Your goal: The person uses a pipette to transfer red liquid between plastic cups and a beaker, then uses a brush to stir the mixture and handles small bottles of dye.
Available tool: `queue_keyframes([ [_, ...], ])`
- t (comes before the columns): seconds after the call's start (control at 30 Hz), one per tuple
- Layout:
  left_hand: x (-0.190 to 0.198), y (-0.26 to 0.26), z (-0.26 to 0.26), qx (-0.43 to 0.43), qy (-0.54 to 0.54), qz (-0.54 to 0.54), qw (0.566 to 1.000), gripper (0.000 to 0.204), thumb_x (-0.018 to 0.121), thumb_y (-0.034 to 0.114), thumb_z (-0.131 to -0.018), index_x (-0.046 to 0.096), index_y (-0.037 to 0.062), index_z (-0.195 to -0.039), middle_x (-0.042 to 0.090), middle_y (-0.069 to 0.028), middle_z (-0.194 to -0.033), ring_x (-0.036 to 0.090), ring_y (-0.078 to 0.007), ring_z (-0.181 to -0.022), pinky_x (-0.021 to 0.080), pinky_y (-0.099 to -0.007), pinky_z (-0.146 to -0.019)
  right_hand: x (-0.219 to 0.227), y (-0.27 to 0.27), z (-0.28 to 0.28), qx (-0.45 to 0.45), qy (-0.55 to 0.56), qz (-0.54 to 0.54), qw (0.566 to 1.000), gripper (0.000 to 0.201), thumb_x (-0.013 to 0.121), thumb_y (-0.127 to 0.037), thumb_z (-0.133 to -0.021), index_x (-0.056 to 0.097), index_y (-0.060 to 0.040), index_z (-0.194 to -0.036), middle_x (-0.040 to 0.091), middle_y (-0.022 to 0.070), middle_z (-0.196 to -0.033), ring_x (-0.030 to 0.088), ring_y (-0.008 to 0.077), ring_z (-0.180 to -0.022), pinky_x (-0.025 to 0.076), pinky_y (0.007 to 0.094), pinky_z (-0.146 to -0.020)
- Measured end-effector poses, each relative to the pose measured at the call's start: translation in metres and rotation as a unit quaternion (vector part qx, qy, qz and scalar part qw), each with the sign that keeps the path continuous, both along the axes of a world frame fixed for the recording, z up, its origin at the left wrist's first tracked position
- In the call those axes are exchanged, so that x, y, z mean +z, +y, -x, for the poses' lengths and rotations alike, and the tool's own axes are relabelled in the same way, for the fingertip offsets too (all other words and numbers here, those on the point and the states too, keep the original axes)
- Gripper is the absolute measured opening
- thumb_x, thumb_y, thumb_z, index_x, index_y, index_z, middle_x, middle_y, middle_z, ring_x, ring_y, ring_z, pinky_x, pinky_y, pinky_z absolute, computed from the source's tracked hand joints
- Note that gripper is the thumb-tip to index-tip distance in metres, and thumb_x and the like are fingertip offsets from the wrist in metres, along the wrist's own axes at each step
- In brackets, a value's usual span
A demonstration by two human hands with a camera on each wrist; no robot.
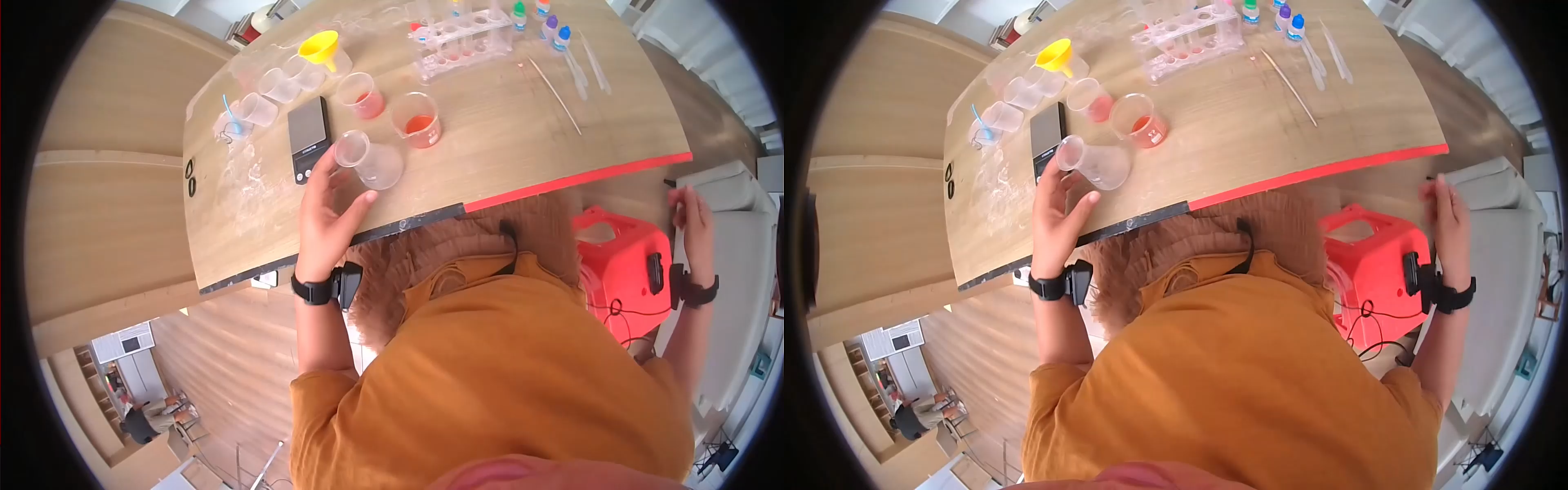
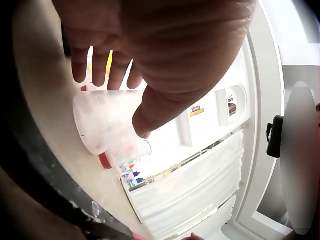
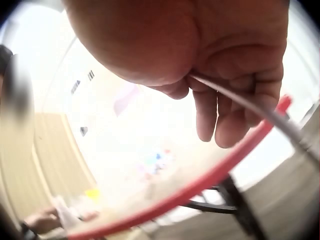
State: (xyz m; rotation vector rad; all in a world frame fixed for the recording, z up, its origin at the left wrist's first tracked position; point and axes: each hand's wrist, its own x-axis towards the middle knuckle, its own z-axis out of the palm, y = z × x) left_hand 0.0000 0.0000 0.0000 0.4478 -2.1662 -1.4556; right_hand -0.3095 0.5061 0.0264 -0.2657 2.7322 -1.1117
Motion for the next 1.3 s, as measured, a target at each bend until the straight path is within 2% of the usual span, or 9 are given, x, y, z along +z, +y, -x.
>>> queue_keyframes([
  [0.03,0.001,-0.001,0.006,-0.02,0.002,-0.004,1.0,0.07,0.079,0.001,-0.093,0.049,0.0015,-0.156,0.058,-0.0127,-0.154,0.055,-0.0243,-0.142,0.042,-0.0422,-0.119,0.014,-0.033,-0.011,0.021,0.034,0.099,0.994,0.055,0.043,-0.044,-0.115,0.071,0.0006,-0.101,0.068,0.0041,-0.09,0.057,0.0136,-0.079,0.045,0.0306,-0.075],
  [0.17,-0.003,-0.005,0.016,-0.031,0.026,-0.016,0.999,0.061,0.078,0.0,-0.094,0.054,-0.0003,-0.151,0.063,-0.0118,-0.147,0.058,-0.0225,-0.137,0.044,-0.0406,-0.118,0.041,-0.111,-0.037,0.11,0.133,0.165,0.971,0.058,0.039,-0.045,-0.117,0.071,-0.0013,-0.095,0.066,0.004,-0.086,0.055,0.013,-0.073,0.044,0.0295,-0.068],
  [0.27,-0.006,0.0,0.017,-0.031,0.029,-0.058,0.997,0.056,0.076,-0.001,-0.097,0.056,-0.0007,-0.149,0.064,-0.0118,-0.145,0.06,-0.0226,-0.135,0.046,-0.0397,-0.116,0.039,-0.146,-0.049,0.125,0.017,0.237,0.963,0.062,0.035,-0.047,-0.118,0.07,-0.0014,-0.096,0.065,0.0042,-0.085,0.056,0.0132,-0.071,0.044,0.0285,-0.065],
  [0.4,-0.012,0.007,0.019,0.008,0.073,-0.097,0.993,0.05,0.075,-0.001,-0.098,0.059,-0.0001,-0.145,0.066,-0.0104,-0.14,0.062,-0.0207,-0.129,0.048,-0.0377,-0.113,0.027,-0.211,-0.079,0.203,-0.125,0.476,0.846,0.055,0.038,-0.042,-0.119,0.069,0.0014,-0.105,0.066,0.005,-0.087,0.061,0.014,-0.074,0.051,0.0292,-0.071],
  [0.47,-0.018,0.007,0.014,0.017,0.078,-0.12,0.99,0.045,0.075,-0.001,-0.098,0.06,0.0013,-0.141,0.067,-0.0086,-0.136,0.063,-0.0185,-0.124,0.05,-0.0367,-0.11,0.024,-0.233,-0.088,0.254,-0.189,0.487,0.814,0.039,0.049,-0.032,-0.117,0.07,0.001,-0.111,0.067,0.0054,-0.092,0.063,0.0131,-0.078,0.053,0.0288,-0.074],
  [0.67,-0.031,0.007,0.008,0.032,0.115,-0.156,0.981,0.049,0.075,-0.002,-0.096,0.058,0.0029,-0.142,0.068,-0.0075,-0.13,0.064,-0.0189,-0.122,0.051,-0.0366,-0.107,-0.004,-0.274,-0.109,0.347,-0.174,0.502,0.772,0.019,0.063,-0.011,-0.109,0.073,0.0008,-0.119,0.068,0.0041,-0.105,0.065,0.0114,-0.082,0.055,0.0272,-0.077],
  [0.87,-0.026,0.013,0.011,0.055,0.121,-0.156,0.979,0.037,0.072,0.004,-0.101,0.06,0.0026,-0.137,0.068,-0.0079,-0.129,0.064,-0.0198,-0.123,0.05,-0.0374,-0.109,0.001,-0.298,-0.117,0.417,-0.05,0.482,0.769,0.02,0.059,-0.006,-0.11,0.072,0.0034,-0.121,0.067,0.009,-0.111,0.066,0.0141,-0.088,0.054,0.0279,-0.08],
  [1.1,-0.026,0.01,0.008,0.045,0.1,-0.127,0.986,0.03,0.066,0.014,-0.108,0.061,0.0028,-0.136,0.068,-0.0063,-0.127,0.063,-0.0171,-0.118,0.048,-0.0357,-0.108,0.005,-0.301,-0.118,0.431,-0.032,0.458,0.777,0.02,0.059,-0.005,-0.108,0.072,0.0026,-0.122,0.067,0.0089,-0.109,0.066,0.014,-0.088,0.053,0.029,-0.08],
  [1.3,-0.032,0.007,0.006,0.067,0.121,-0.159,0.978,0.029,0.066,0.016,-0.109,0.062,0.004,-0.135,0.069,-0.0058,-0.125,0.063,-0.0159,-0.117,0.048,-0.0352,-0.108,0.001,-0.274,-0.112,0.519,0.043,0.349,0.779,0.019,0.064,-0.001,-0.102,0.074,-0.0024,-0.119,0.07,0.011,-0.099,0.066,0.0266,-0.092,0.053,0.0371,-0.081],
])
